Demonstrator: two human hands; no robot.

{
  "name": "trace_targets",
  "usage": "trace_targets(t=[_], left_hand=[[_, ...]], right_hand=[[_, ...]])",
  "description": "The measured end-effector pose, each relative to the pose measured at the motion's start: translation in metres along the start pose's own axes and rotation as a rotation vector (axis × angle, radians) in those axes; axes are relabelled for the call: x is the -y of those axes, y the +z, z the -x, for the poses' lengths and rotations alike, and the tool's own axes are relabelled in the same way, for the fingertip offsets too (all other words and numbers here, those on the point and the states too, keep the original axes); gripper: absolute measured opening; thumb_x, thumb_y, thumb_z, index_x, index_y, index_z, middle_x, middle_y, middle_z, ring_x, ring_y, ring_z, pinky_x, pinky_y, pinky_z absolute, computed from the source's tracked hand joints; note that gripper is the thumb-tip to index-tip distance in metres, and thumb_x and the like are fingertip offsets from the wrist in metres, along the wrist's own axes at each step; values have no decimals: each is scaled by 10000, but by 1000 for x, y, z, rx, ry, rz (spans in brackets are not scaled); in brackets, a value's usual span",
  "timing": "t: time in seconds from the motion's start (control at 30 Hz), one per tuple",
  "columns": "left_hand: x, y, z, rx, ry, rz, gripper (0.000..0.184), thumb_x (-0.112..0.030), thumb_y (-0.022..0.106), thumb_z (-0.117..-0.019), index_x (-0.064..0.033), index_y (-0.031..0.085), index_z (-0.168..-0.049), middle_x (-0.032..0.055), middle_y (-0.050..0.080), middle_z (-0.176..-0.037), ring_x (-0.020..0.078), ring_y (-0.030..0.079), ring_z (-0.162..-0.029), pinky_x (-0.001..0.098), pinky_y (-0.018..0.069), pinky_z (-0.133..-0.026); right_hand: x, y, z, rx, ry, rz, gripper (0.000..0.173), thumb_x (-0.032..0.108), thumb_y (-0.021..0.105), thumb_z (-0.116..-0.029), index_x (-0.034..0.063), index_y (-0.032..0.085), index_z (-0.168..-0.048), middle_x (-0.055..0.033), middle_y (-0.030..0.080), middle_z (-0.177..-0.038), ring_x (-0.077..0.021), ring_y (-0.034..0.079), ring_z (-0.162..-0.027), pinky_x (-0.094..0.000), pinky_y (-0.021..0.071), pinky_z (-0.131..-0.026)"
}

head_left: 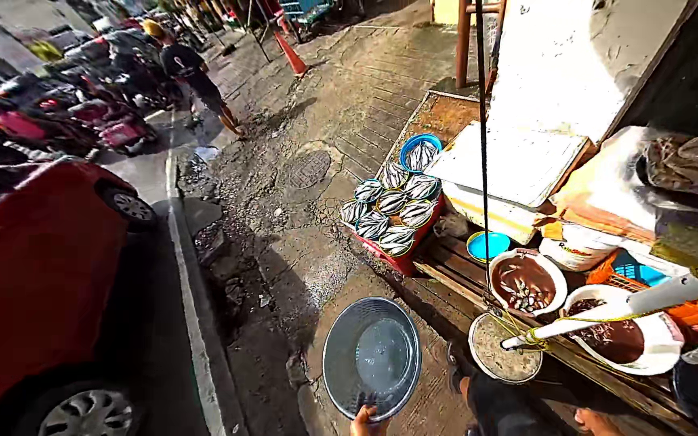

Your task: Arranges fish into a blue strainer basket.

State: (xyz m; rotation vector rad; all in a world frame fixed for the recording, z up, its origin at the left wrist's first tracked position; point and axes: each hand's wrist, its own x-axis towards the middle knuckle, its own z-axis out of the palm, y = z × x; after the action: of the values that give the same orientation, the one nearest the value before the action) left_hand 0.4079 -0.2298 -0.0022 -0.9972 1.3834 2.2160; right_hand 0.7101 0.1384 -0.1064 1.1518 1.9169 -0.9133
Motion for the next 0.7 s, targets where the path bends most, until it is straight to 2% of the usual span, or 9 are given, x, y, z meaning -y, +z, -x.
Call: trace_targets(t=[0.07, 0.17, 0.3, 0.4, 0.47, 0.53, 0.6, 0.7], left_hand=[[-5, 34, -17, 35, -7, 17, 272, 14, 403, -936, -43, 477, -1191, 150, 637, -986, 261, 678, -808, 439, 598, -666], [-13, 67, -53, 105, -2, 23, 255, 0, 379, -957, -60, 482, -1183, 121, 659, -995, 253, 699, -845, 447, 614, -717], [-42, 105, -81, 110, -24, -71, 219, -39, 345, -973, -95, 481, -1135, 80, 673, -964, 236, 711, -843, 451, 622, -733], [-68, 132, -112, 142, -20, -135, 198, -62, 359, -966, -93, 512, -1088, 84, 703, -948, 258, 729, -848, 481, 630, -731], [-81, 152, -129, 153, -16, -183, 189, -59, 366, -957, -100, 507, -1075, 68, 694, -948, 246, 719, -860, 475, 622, -743], [-92, 180, -142, 178, -25, -213, 228, -42, 396, -932, -101, 502, -1126, 67, 687, -983, 236, 715, -887, 475, 623, -761], [-100, 215, -161, 212, -50, -235, 251, -30, 416, -918, -102, 511, -1140, 75, 702, -987, 236, 725, -882, 472, 630, -752], [-101, 271, -195, 276, -107, -306, 240, -27, 409, -928, -84, 499, -1143, 92, 693, -981, 247, 722, -866, 473, 628, -726]], right_hand=[[31, -9, -43, -6, -39, -11, 302, 96, 664, -972, -92, 655, -1208, -315, 645, -1262, -454, 597, -1240, -599, 439, -1067], [86, -33, -85, 7, -46, -5, 319, 95, 679, -949, -94, 653, -1205, -314, 633, -1285, -454, 584, -1259, -608, 434, -1069], [144, -78, -103, 44, 23, -31, 366, 138, 647, -959, -93, 634, -1242, -313, 613, -1320, -462, 573, -1273, -636, 437, -1055], [178, -115, -119, 36, 21, -70, 351, 105, 599, -974, -105, 610, -1255, -325, 593, -1337, -465, 560, -1288, -637, 431, -1059], [199, -137, -124, 49, 43, -71, 349, 93, 584, -985, -117, 599, -1264, -324, 575, -1366, -457, 541, -1317, -622, 421, -1082], [214, -152, -133, 49, 58, -63, 328, 101, 579, -985, -111, 617, -1233, -314, 588, -1349, -443, 555, -1303, -615, 431, -1070], [228, -164, -145, 23, 66, -86, 314, 118, 577, -988, -101, 635, -1205, -308, 610, -1314, -441, 572, -1276, -614, 442, -1052], [237, -178, -157, 0, 148, -180, 332, 131, 592, -992, -104, 620, -1225, -313, 600, -1323, -449, 562, -1285, -613, 434, -1060]])
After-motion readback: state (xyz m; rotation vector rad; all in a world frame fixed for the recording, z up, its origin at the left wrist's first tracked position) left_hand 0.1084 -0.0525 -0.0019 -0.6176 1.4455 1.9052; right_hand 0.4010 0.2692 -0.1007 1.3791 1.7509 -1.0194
